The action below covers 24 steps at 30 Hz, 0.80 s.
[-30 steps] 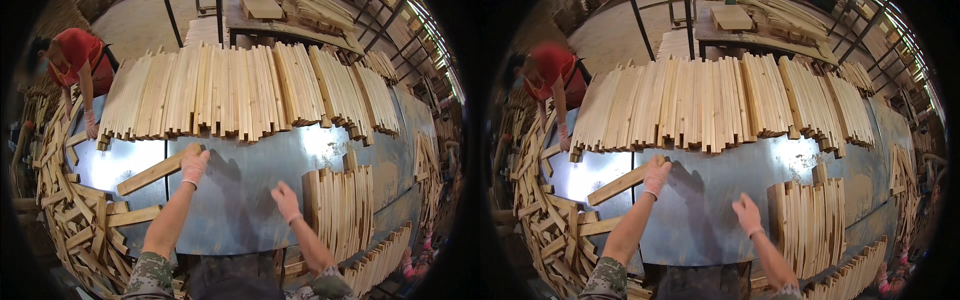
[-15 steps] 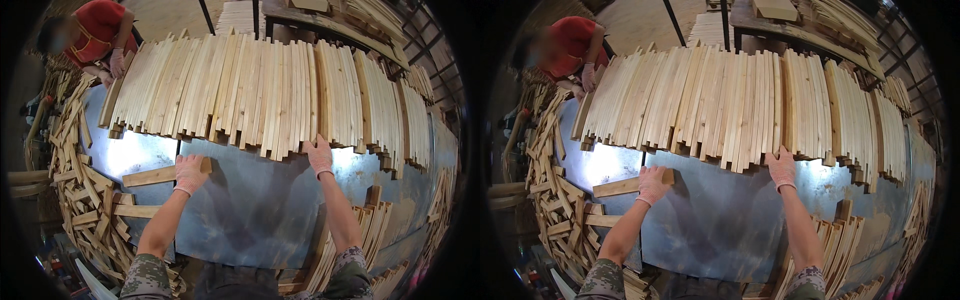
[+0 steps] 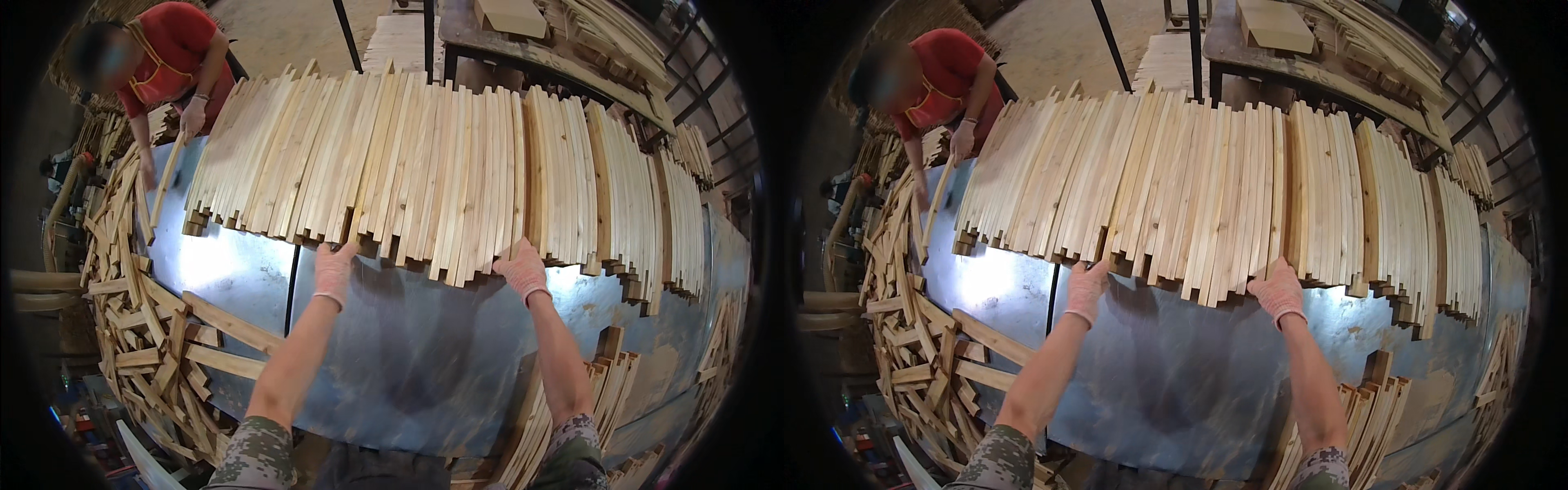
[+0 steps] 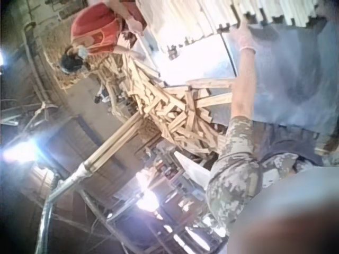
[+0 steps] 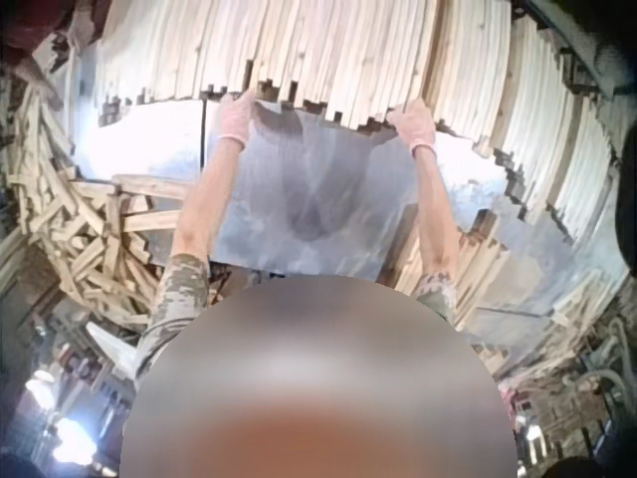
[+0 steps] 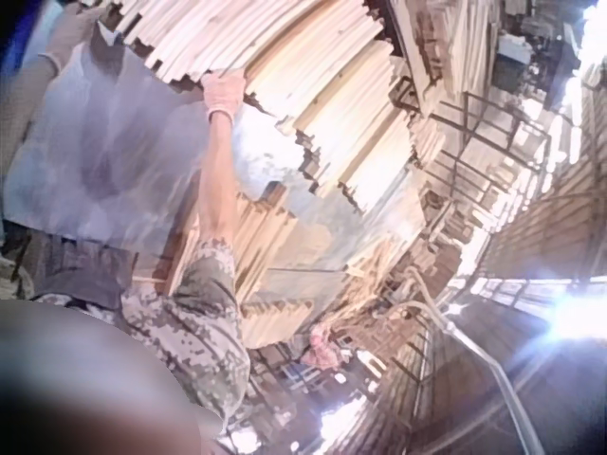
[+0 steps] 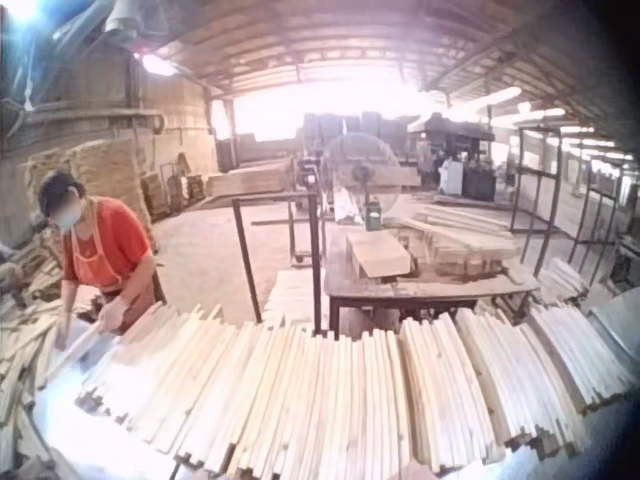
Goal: The person repeatedly lifts stacks of light-colored wooden planks from a metal table and places them onto a conveyor belt. They then return to the table, gather more planks, and repeat the cycle. Other workers are visible in the background handling similar materials.
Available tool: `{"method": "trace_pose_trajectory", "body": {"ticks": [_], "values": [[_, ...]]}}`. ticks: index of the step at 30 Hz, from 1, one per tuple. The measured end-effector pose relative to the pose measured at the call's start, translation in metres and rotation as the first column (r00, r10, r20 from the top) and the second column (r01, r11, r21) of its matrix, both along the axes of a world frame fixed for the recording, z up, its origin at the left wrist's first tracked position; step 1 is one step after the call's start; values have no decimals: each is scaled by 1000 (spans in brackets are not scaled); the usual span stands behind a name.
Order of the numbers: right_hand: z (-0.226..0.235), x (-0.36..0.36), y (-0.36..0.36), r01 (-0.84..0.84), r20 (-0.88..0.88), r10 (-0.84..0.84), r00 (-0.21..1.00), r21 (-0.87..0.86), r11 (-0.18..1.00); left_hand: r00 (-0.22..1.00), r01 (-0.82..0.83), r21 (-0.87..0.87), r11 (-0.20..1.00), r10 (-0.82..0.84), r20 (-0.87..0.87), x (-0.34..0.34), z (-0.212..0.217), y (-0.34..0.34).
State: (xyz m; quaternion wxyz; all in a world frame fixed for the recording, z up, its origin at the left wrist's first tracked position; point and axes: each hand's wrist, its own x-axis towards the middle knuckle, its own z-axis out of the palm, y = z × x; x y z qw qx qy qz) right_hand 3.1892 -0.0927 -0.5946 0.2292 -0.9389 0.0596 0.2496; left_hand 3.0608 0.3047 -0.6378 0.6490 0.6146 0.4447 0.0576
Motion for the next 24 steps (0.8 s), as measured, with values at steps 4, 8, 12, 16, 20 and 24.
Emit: {"method": "trace_pose_trajectory", "body": {"ticks": [4, 8, 12, 16, 20, 24], "values": [[8, 2, 14, 11, -6, -11, 1000, -74, 997, 988, -135, 242, 961, 149, -40, 11, -49, 6], [3, 8, 21, 29, -30, -32, 999, -105, 994, 991, -39, 317, 948, 77, -108, 8, -50, 17], [-9, 18, 23, 31, -80, -45, 996, -171, 985, 983, 79, 220, 972, -40, -181, 14, 10, 4], [2, 4, 29, 35, 1, -35, 999, -109, 993, 998, 42, 164, 986, -35, -42, 1, 3, 13], [-24, -17, 9, -1, 42, 4, 999, -63, 998, 948, 295, 523, 800, -174, -268, -25, -10, 22], [-11, -98, -3, -3, -41, 4, 999, 13, 1000, 959, 241, 397, 885, -156, -236, -88, 32, -10]]}}
